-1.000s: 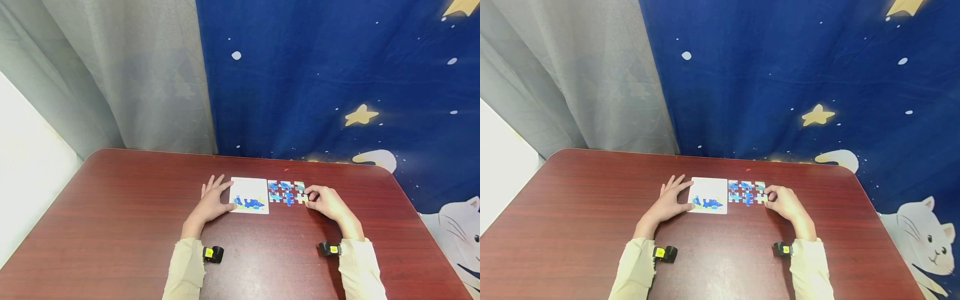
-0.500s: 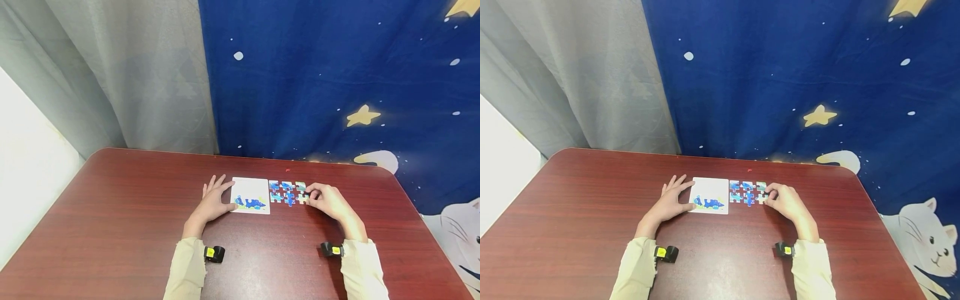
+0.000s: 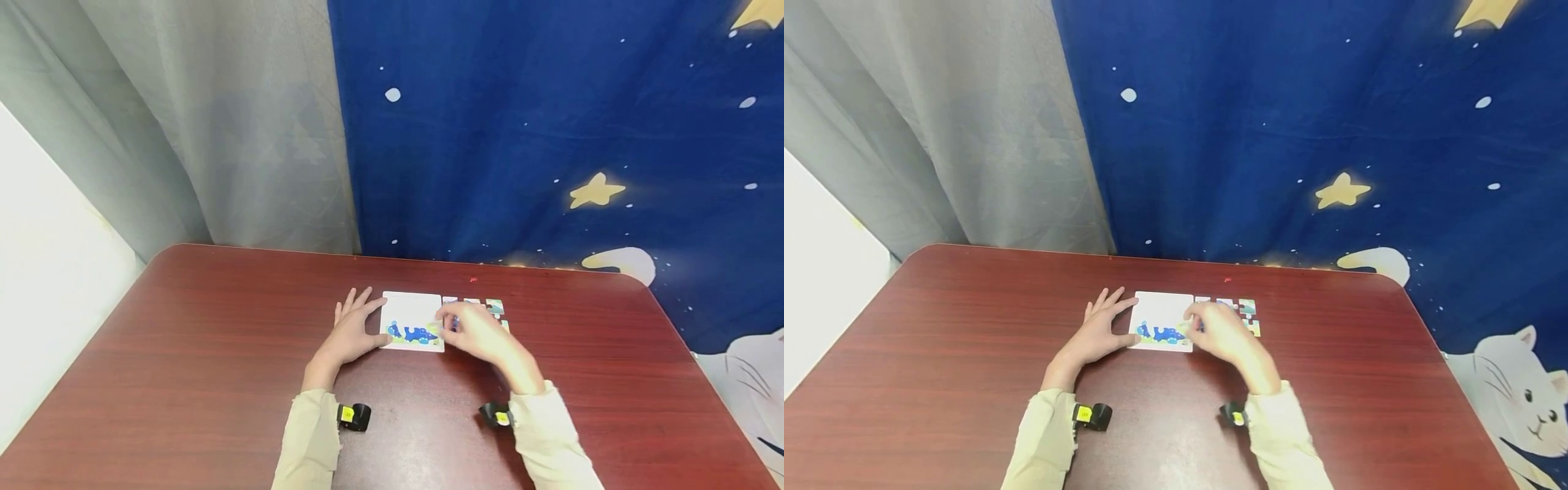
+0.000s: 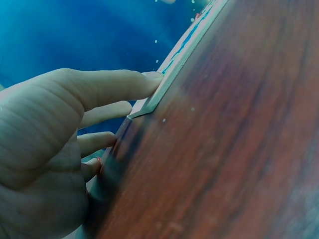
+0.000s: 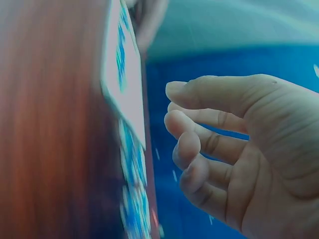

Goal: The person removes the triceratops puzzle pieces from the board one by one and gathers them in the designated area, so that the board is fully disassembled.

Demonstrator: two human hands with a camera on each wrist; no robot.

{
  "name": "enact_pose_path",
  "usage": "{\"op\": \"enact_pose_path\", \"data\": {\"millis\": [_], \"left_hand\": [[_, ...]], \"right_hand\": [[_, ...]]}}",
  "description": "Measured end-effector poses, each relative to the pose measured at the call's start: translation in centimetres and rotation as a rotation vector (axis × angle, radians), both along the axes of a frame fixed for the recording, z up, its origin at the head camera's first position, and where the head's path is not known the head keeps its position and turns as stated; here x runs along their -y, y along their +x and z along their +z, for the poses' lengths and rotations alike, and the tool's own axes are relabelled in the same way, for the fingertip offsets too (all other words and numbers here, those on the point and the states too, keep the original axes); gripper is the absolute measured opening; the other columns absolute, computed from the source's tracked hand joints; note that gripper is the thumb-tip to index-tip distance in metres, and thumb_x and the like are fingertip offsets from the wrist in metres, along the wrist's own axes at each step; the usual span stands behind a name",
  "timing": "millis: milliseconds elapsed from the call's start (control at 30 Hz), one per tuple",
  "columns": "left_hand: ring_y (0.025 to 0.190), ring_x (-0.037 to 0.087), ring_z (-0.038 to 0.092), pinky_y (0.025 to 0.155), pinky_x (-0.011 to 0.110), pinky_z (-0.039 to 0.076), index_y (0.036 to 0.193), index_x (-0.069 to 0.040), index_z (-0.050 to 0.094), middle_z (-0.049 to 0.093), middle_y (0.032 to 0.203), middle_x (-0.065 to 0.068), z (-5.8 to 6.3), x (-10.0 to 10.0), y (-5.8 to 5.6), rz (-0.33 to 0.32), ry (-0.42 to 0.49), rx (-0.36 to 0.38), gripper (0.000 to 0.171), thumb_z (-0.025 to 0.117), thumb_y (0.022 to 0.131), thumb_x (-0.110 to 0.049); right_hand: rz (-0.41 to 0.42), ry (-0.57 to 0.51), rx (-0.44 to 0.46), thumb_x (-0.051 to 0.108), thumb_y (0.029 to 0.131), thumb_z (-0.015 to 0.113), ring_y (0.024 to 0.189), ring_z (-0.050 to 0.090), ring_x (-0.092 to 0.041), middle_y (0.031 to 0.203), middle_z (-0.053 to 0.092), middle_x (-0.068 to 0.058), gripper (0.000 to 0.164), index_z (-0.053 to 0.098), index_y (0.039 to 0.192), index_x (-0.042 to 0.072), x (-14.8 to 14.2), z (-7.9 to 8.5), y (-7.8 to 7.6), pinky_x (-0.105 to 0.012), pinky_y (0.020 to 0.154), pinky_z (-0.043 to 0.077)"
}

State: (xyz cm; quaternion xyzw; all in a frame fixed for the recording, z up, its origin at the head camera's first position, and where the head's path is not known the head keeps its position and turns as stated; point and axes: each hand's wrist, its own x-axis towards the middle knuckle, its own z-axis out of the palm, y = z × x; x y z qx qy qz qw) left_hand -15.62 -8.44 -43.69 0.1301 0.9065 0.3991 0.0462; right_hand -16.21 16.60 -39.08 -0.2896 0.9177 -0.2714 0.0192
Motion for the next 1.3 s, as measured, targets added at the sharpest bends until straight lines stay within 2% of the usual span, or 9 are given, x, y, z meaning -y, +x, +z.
{"op": "enact_pose_path", "data": {"millis": [67,200,333,433,567,867,1300], "left_hand": [[0.140,0.032,0.002,0.107,0.055,-0.005,0.135,-0.011,0.050,0.024,0.150,0.015,0.0,0.0,0.0,0.002,0.000,-0.004,0.070,0.076,0.071,-0.022],[0.140,0.033,0.003,0.106,0.056,-0.004,0.134,-0.010,0.051,0.025,0.150,0.016,0.0,0.0,0.0,0.002,0.008,-0.010,0.068,0.076,0.071,-0.022],[0.140,0.033,0.002,0.106,0.056,-0.005,0.135,-0.010,0.050,0.024,0.150,0.016,0.1,0.0,0.0,-0.004,0.012,0.003,0.068,0.075,0.073,-0.022],[0.140,0.034,0.002,0.106,0.057,-0.005,0.135,-0.010,0.050,0.024,0.150,0.017,0.1,0.0,-0.1,-0.011,0.011,-0.002,0.068,0.075,0.073,-0.021],[0.139,0.036,0.002,0.106,0.058,-0.004,0.135,-0.009,0.050,0.024,0.150,0.018,0.2,0.1,-0.1,-0.024,-0.005,-0.014,0.069,0.076,0.072,-0.021],[0.139,0.036,0.000,0.106,0.057,-0.006,0.136,-0.010,0.049,0.021,0.151,0.017,0.1,0.3,0.0,-0.043,-0.002,-0.002,0.073,0.077,0.069,-0.021],[0.140,0.034,0.000,0.106,0.056,-0.007,0.137,-0.008,0.046,0.020,0.151,0.016,0.1,0.3,0.0,-0.038,0.002,0.010,0.076,0.079,0.069,-0.021]], "right_hand": [[0.030,0.030,0.016,0.012,0.079,0.070,0.063,0.053,-0.008,0.070,0.059,0.009,0.021,0.066,0.098,0.004,1.9,-0.1,0.1,-0.027,0.063,0.045],[0.031,0.093,0.052,0.015,0.080,0.070,0.076,0.059,-0.014,0.077,0.064,0.004,0.020,0.067,0.097,0.004,5.0,-0.4,0.3,-0.032,0.072,0.047],[0.009,0.124,0.082,0.013,0.081,0.069,0.074,0.056,-0.014,0.073,0.058,0.004,0.019,0.066,0.098,0.005,6.5,-1.0,0.3,-0.032,0.072,0.047],[-0.015,0.107,0.096,0.011,0.081,0.069,0.068,0.051,-0.012,0.070,0.053,0.006,0.020,0.064,0.099,0.006,6.7,-1.5,0.3,-0.030,0.067,0.046],[-0.028,0.071,0.098,0.009,0.081,0.068,0.064,0.050,-0.010,0.069,0.052,0.007,0.017,0.062,0.097,0.008,6.6,-2.0,0.2,-0.028,0.064,0.044],[0.017,0.013,0.089,0.006,0.081,0.068,0.061,0.046,-0.010,0.066,0.050,0.006,0.017,0.061,0.096,0.007,6.3,-2.3,0.1,-0.027,0.060,0.041],[0.033,0.011,0.114,0.006,0.082,0.068,0.062,0.046,-0.010,0.069,0.050,0.006,0.018,0.059,0.097,0.009,6.2,-2.4,-0.1,-0.027,0.061,0.041]]}}
